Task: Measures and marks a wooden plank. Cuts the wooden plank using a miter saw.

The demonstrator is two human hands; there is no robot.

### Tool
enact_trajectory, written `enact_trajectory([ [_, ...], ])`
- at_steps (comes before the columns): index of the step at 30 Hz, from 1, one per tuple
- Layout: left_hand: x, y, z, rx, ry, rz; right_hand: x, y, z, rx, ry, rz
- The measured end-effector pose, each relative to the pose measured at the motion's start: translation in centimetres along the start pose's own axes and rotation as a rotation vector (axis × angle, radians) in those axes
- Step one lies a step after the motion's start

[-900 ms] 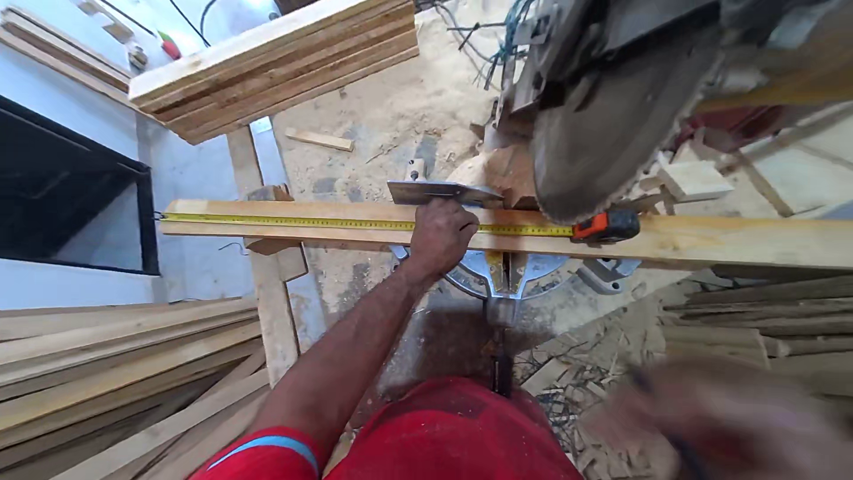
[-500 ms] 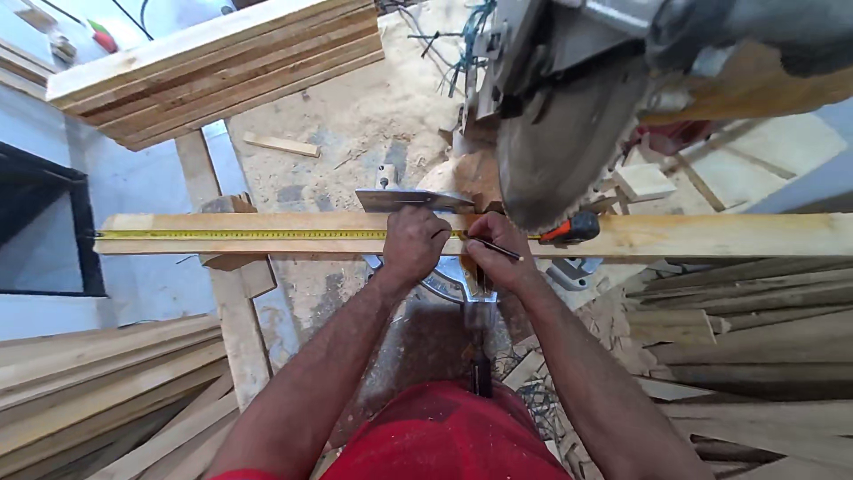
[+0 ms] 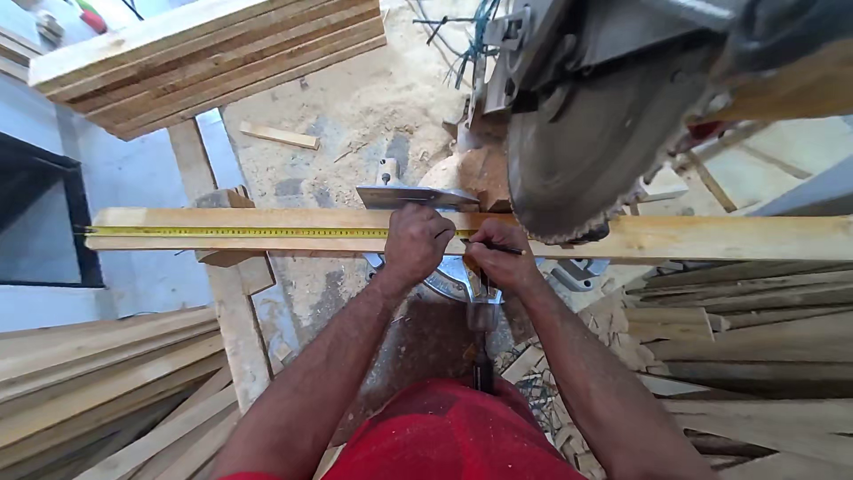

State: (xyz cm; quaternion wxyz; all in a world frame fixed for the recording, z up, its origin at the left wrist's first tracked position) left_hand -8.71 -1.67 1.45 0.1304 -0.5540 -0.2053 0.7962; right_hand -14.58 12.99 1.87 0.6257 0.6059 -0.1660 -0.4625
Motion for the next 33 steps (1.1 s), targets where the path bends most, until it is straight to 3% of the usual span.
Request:
enact_trajectory([
  [20, -0.1, 0.0, -0.1, 0.006, -0.040, 0.002, 0.1, -0.3, 0.0, 0.031, -0.016, 0.000],
  [26, -0.2, 0.1, -0.1, 0.004, -0.030, 0.004, 0.3, -0.5, 0.3, 0.273, 0.214, 0.112],
  [29, -0.4, 0.0, 0.1, 0.002, 0.002, 0.010, -3.3, 2.0, -1.7, 0.077, -0.016, 0.031],
  [31, -0.3, -0.1, 0.1, 0.001, -0.001, 0.008, -7.8, 5.1, -3.8, -0.128, -0.370, -0.351],
  [33, -0.2, 0.0, 0.0, -0.011, 0.001, 0.017, -11.2, 5.5, -4.7, -0.109, -0.571, -0.654],
])
Point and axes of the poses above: each hand's wrist, its own z-axis towards the middle knuckle, its own x-axis out of the palm, y = z × x, the point moved 9 cm from there along z, towards the middle knuckle, and after that the axes turned 4 degrees about -y, right-handed, at the moved point
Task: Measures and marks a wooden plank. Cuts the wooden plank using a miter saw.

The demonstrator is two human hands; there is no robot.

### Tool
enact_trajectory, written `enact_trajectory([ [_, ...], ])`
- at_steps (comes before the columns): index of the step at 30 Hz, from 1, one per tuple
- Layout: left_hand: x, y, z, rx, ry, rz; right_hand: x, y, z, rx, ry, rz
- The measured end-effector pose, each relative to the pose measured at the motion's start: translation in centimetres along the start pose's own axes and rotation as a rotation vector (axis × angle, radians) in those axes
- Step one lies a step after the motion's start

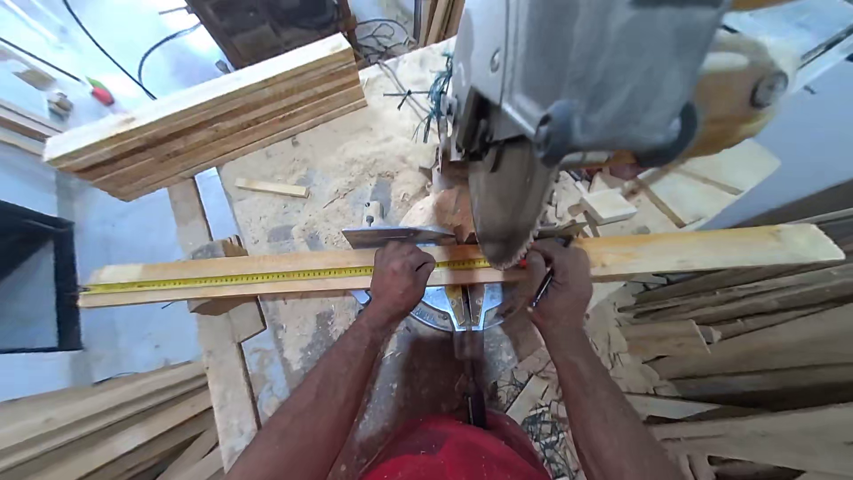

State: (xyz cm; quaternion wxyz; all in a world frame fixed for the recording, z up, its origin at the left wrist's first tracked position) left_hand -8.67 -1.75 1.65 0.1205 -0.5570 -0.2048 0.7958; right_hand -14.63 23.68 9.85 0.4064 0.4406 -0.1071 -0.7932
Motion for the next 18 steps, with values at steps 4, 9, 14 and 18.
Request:
enact_trajectory([
  [4, 0.1, -0.1, 0.1, 0.002, 0.036, -0.004, 2.7, -5.9, 1.3, 0.208, 0.283, -0.315],
  [9, -5.2, 1.5, -1.8, 0.015, 0.148, 0.156, 1.6, -6.1, 1.4, 0.205, 0.351, -0.311],
  [14, -13.5, 6.2, -8.1, -0.301, 0.185, 0.300, -1.0, -1.1, -2.1, 0.094, 0.516, -0.339],
  [18, -10.2, -1.8, -11.4, -0.265, 0.476, 0.049, 4.5, 7.8, -9.3, 0.085, 1.015, -0.085],
])
Point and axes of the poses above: each hand's wrist, its own z-axis towards the middle knuckle, its own x-axis out of the palm, y = z × x, the point moved 9 cm from there along z, towards the middle knuckle, and after that the axes turned 4 degrees about -y, right-handed, at the moved point
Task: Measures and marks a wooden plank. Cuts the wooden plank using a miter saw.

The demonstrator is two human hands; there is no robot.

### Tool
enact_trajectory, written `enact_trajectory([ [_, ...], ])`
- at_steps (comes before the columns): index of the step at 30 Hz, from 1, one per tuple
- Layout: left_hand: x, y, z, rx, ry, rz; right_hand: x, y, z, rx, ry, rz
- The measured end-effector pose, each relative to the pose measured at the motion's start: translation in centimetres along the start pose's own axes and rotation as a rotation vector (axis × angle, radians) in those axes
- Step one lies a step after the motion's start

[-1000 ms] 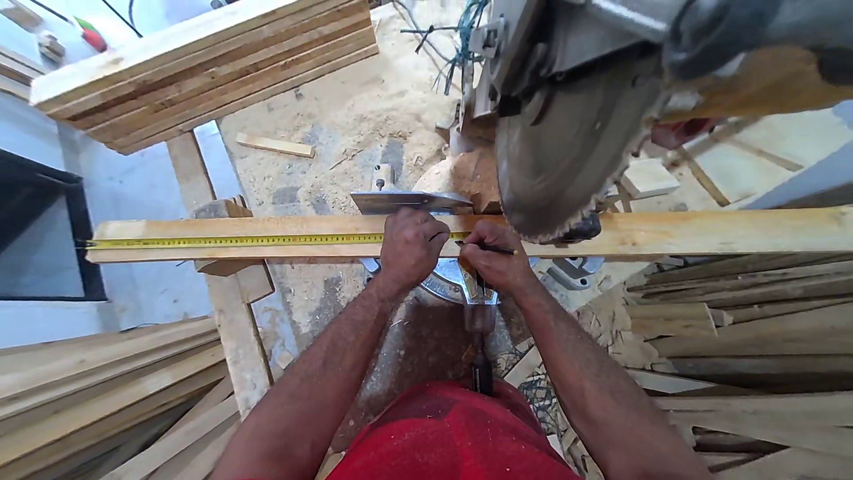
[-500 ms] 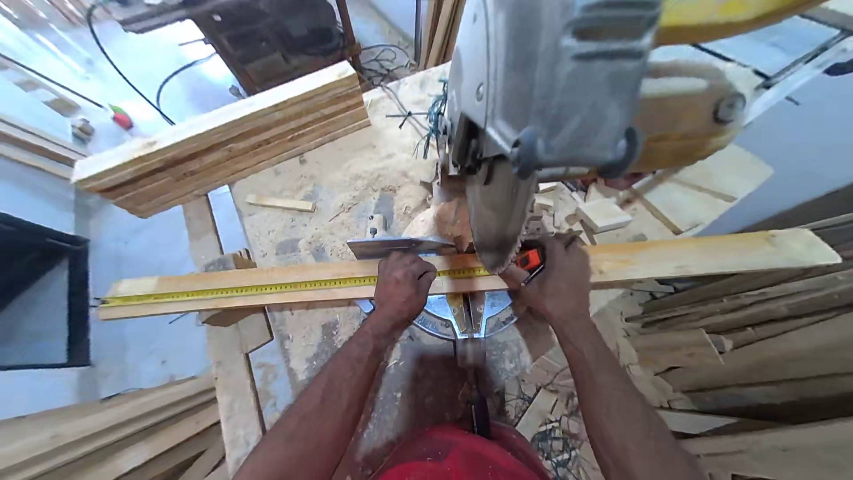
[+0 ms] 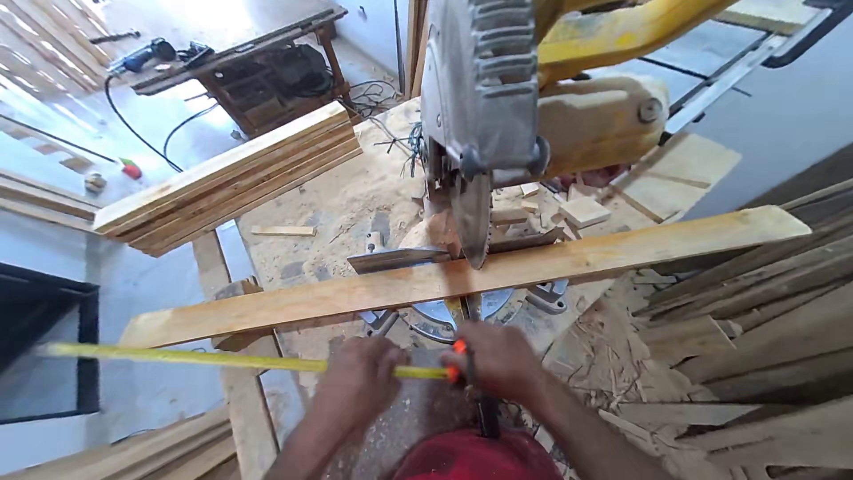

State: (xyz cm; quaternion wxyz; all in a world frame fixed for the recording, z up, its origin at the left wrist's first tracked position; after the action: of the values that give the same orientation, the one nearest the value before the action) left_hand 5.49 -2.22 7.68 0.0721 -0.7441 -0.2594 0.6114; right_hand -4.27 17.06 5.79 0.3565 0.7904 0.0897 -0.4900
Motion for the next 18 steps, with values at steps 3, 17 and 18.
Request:
enact_trajectory([
  [3, -0.5, -3.3, 0.9, 0.188, -0.185, 0.048, 6.0, 3.8, 0.9, -0.002, 0.161, 0.066],
  [17, -1.6, 14.2, 12.2, 0.099, -0.192, 0.424, -11.2, 5.4, -7.2, -0.439, -0.864, 0.071],
  [18, -1.5, 13.6, 12.4, 0.092, -0.180, 0.397, -16.7, 5.6, -9.2, -0.484, -1.003, 0.027],
])
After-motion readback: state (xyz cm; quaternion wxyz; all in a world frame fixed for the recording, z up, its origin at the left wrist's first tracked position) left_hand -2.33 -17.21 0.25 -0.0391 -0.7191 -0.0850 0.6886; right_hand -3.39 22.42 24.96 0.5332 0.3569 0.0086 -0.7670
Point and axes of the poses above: each hand's wrist, its own z-axis towards the middle knuckle, its own x-axis out of the palm, y = z × x, the point moved 9 cm from there along z, towards the middle knuckle, and after that the axes turned 4 degrees about -y, right-handed, at the moved point
